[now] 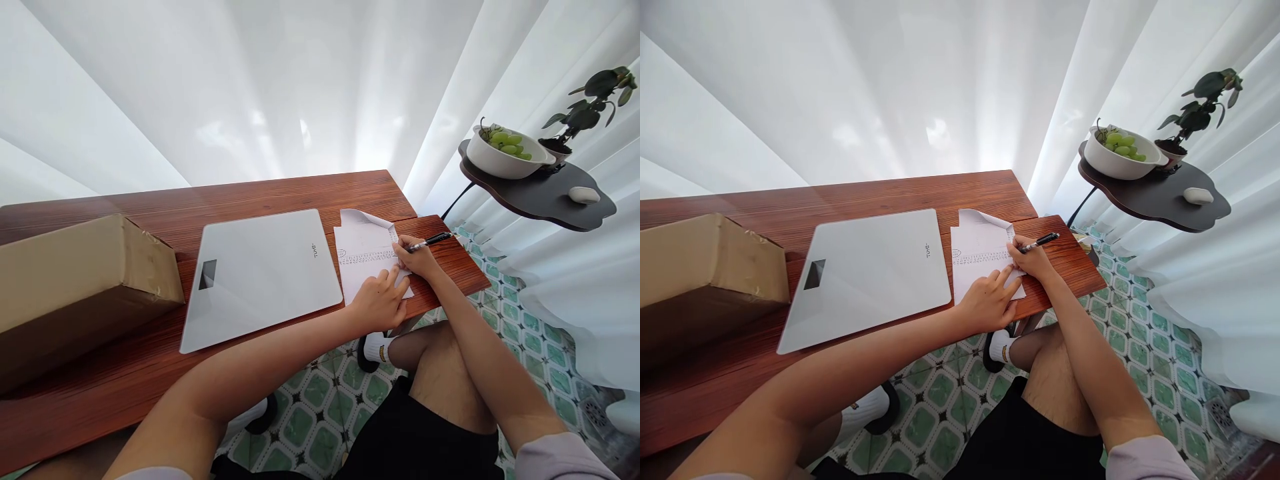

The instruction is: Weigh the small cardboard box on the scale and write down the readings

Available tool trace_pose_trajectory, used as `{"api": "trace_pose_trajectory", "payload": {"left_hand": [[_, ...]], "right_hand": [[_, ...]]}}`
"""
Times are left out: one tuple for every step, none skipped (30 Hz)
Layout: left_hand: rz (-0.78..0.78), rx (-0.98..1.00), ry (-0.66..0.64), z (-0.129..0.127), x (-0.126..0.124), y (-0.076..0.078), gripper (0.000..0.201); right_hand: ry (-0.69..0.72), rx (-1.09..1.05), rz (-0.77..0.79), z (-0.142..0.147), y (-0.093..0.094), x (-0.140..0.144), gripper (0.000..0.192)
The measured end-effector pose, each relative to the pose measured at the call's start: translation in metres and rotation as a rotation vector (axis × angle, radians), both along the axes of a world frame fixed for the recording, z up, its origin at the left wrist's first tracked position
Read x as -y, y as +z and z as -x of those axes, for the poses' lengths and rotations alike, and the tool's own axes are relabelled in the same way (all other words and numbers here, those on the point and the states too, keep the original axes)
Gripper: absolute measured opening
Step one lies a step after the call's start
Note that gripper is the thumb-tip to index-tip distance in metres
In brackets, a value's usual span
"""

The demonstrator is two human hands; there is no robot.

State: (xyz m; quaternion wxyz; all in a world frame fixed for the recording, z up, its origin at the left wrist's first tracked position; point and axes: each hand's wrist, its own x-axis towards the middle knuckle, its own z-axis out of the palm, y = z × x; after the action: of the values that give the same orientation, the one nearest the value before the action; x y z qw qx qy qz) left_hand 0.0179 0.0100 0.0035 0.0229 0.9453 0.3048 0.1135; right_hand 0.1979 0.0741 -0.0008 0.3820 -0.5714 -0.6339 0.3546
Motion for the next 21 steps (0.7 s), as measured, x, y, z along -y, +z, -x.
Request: {"api": "trace_pose_trajectory", "payload": {"left_hand": [[0.004, 0.001, 0.001, -0.0002, 0.0001, -0.0005, 0.043], [0.006, 0.002, 0.004, -0.0002, 0.0002, -0.0009, 0.043], [0.007, 0.006, 0.005, -0.0002, 0.0002, -0.0012, 0.043], [0.007, 0.011, 0.005, 0.0, 0.0002, -0.0014, 0.043], [0.008, 0.016, 0.005, 0.0001, 0.0001, -0.0014, 0.042], [0.009, 0.021, 0.004, 0.0003, 0.0, -0.0014, 0.041], [0.01, 0.024, 0.003, 0.0004, -0.0001, -0.0013, 0.041], [0.013, 0.025, 0.002, 0.0005, -0.0003, -0.0012, 0.04], [0.015, 0.024, 0.002, 0.0005, -0.0004, -0.0011, 0.04], [0.017, 0.023, 0.002, 0.0005, -0.0006, -0.001, 0.04], [0.017, 0.023, 0.003, 0.0005, -0.0007, -0.0009, 0.039], [0.015, 0.024, 0.004, 0.0004, -0.0008, -0.0009, 0.04], [0.012, 0.026, 0.004, 0.0004, -0.0008, -0.001, 0.04], [0.009, 0.027, 0.004, 0.0004, -0.0008, -0.0011, 0.039], [0.006, 0.027, 0.004, 0.0004, -0.0007, -0.0012, 0.039], [0.004, 0.027, 0.002, 0.0004, -0.0005, -0.0012, 0.039], [0.003, 0.026, 0.002, 0.0005, -0.0004, -0.0013, 0.039], [0.004, 0.026, 0.001, 0.0006, -0.0004, -0.0014, 0.04], [0.007, 0.025, 0.002, 0.0006, -0.0004, -0.0014, 0.04], [0.01, 0.024, 0.002, 0.0006, -0.0005, -0.0014, 0.041], [0.013, 0.023, 0.002, 0.0006, -0.0006, -0.0014, 0.041]], "right_hand": [[0.0, 0.006, 0.0, 0.0, 0.0, -0.0002, 0.041], [0.0, 0.012, -0.001, 0.0, 0.0001, -0.0003, 0.041], [0.0, 0.018, -0.002, -0.0001, 0.0002, -0.0005, 0.041], [0.0, 0.023, -0.003, -0.0001, 0.0003, -0.0007, 0.041], [0.0, 0.026, -0.003, -0.0001, 0.0003, -0.0009, 0.042], [0.0, 0.027, 0.0, 0.0, 0.0002, -0.001, 0.042], [0.001, 0.027, 0.003, 0.0001, 0.0, -0.0012, 0.043], [0.003, 0.025, 0.007, 0.0002, -0.0003, -0.0013, 0.043], [0.004, 0.023, 0.01, 0.0003, -0.0006, -0.0014, 0.044], [0.003, 0.021, 0.011, 0.0004, -0.0009, -0.0014, 0.044], [0.003, 0.02, 0.009, 0.0005, -0.0012, -0.0013, 0.044], [0.002, 0.019, 0.005, 0.0005, -0.0015, -0.0012, 0.044], [0.001, 0.019, 0.001, 0.0005, -0.0017, -0.0011, 0.043], [0.002, 0.019, -0.003, 0.0005, -0.0018, -0.0009, 0.043], [0.003, 0.019, -0.006, 0.0004, -0.002, -0.0007, 0.042], [0.003, 0.019, -0.008, 0.0003, -0.0021, -0.0006, 0.042], [0.001, 0.02, -0.012, 0.0001, -0.0023, -0.0005, 0.042], [-0.002, 0.022, -0.016, -0.0001, -0.0026, -0.0006, 0.041], [-0.005, 0.025, -0.021, -0.0003, -0.0029, -0.0008, 0.041], [-0.007, 0.027, -0.026, -0.0005, -0.0033, -0.0011, 0.04], [-0.006, 0.029, -0.029, -0.0006, -0.0037, -0.0014, 0.039]]}}
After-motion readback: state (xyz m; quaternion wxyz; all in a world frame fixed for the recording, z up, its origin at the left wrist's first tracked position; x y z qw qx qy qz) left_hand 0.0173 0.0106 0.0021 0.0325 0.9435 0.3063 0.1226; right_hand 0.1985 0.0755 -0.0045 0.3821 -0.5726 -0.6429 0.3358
